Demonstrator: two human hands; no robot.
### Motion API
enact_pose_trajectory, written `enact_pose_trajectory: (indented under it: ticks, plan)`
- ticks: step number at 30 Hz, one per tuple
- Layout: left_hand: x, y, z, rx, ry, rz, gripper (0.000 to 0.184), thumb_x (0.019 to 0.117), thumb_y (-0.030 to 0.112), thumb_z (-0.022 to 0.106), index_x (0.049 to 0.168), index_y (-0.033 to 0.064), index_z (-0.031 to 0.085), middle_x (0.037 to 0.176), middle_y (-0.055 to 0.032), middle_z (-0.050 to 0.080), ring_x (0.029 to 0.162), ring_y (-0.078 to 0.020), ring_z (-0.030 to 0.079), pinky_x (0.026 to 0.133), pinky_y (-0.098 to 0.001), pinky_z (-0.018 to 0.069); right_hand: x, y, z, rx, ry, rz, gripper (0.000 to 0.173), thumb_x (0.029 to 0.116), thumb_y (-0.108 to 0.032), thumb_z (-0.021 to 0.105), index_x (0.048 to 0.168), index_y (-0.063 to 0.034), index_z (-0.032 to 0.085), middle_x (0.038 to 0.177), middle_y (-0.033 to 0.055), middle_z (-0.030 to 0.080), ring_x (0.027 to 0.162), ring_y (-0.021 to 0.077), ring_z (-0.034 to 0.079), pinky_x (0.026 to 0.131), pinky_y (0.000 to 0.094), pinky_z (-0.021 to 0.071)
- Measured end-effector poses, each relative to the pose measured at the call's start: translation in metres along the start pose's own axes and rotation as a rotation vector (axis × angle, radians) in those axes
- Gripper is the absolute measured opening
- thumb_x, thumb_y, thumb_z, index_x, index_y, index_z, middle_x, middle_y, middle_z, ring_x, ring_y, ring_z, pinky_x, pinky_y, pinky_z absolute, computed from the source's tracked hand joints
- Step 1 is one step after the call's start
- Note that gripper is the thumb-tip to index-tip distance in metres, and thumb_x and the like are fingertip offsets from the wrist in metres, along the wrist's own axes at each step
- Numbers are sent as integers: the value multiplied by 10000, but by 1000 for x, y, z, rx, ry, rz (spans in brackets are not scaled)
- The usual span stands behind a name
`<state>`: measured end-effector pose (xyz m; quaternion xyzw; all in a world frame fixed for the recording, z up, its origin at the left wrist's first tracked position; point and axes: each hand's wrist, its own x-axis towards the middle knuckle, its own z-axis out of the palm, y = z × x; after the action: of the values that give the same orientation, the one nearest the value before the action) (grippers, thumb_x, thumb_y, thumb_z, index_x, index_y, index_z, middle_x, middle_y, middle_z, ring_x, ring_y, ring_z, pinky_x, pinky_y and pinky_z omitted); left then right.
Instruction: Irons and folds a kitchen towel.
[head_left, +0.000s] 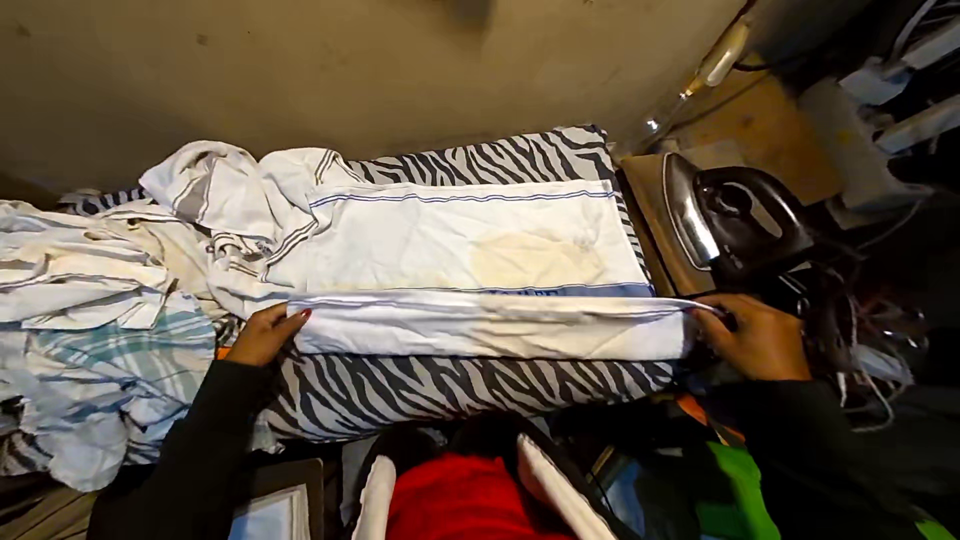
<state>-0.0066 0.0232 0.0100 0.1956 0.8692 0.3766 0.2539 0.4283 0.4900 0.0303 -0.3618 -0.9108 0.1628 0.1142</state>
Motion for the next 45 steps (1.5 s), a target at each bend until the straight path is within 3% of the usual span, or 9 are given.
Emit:
enact_pose_trajectory:
  ticks: [15,20,25,34,38,40,42,44,45]
  plan:
    - [-7,-23,28,-150,81,-202,213,1058,111,525,1133,-60,628,795,-9,613,589,16,520,584,-175,464,-9,-5,37,-3,-115,253,372,989,-191,679,1161,139,674,1185,410,619,1160,589,581,1019,721,417]
    - [-8,-23,27,-53,183,-122,250,1047,84,533,1151,-126,619,1031,-204,669,890,-141,597,874,-371,487,-10,-22,43,384,116,299,294,1058,-132,522,1163,125,618,968,218,658,831,199,614,791,381,518]
    - [-7,-36,18,36,146,-137,229,1033,114,576,1127,-84,641,895,-136,647,707,-93,534,699,-320,474,-9,-21,58,429,4,455,370,1076,-206,539,1225,118,636,1087,300,691,998,360,686,945,550,511]
    - [-18,-20,9,3,92,-234,271,1036,89,567,1220,-99,630,1063,-235,684,848,-196,645,828,-387,534,-12,-45,72,530,305,59,377,1061,-125,469,1151,233,546,1005,244,635,905,14,604,855,167,507]
    - [-13,-27,8,-9,73,-291,259,1041,141,581,1184,-67,638,895,-122,672,672,-86,576,685,-285,518,-1,-31,76,350,-43,207,401,1063,-215,533,1134,166,636,1042,398,645,978,502,645,903,678,466]
    - [-12,-27,11,15,82,-255,269,1033,155,600,1169,-72,648,914,-141,690,727,-119,600,732,-326,519,8,-33,73,310,-77,271,423,1071,-239,541,1148,164,644,1079,428,637,1044,581,621,937,746,421]
    - [-14,-31,10,80,66,-187,266,1012,118,621,1160,-101,653,999,-222,706,858,-235,660,841,-440,530,11,-41,68,356,-21,283,377,1076,-186,525,1159,160,650,1034,358,677,976,440,676,912,624,498]
    - [-13,-36,8,120,63,-128,239,999,71,621,1136,-121,658,1013,-269,695,881,-304,663,855,-508,521,11,-40,59,476,13,325,334,1095,-190,473,1159,93,636,922,100,673,819,48,651,814,262,557]
    - [-14,-38,6,128,73,-123,232,998,61,620,1136,-121,661,1000,-274,696,867,-312,662,846,-519,518,11,-37,54,496,-27,373,337,1101,-188,466,1157,102,629,909,104,658,800,51,632,804,270,543]
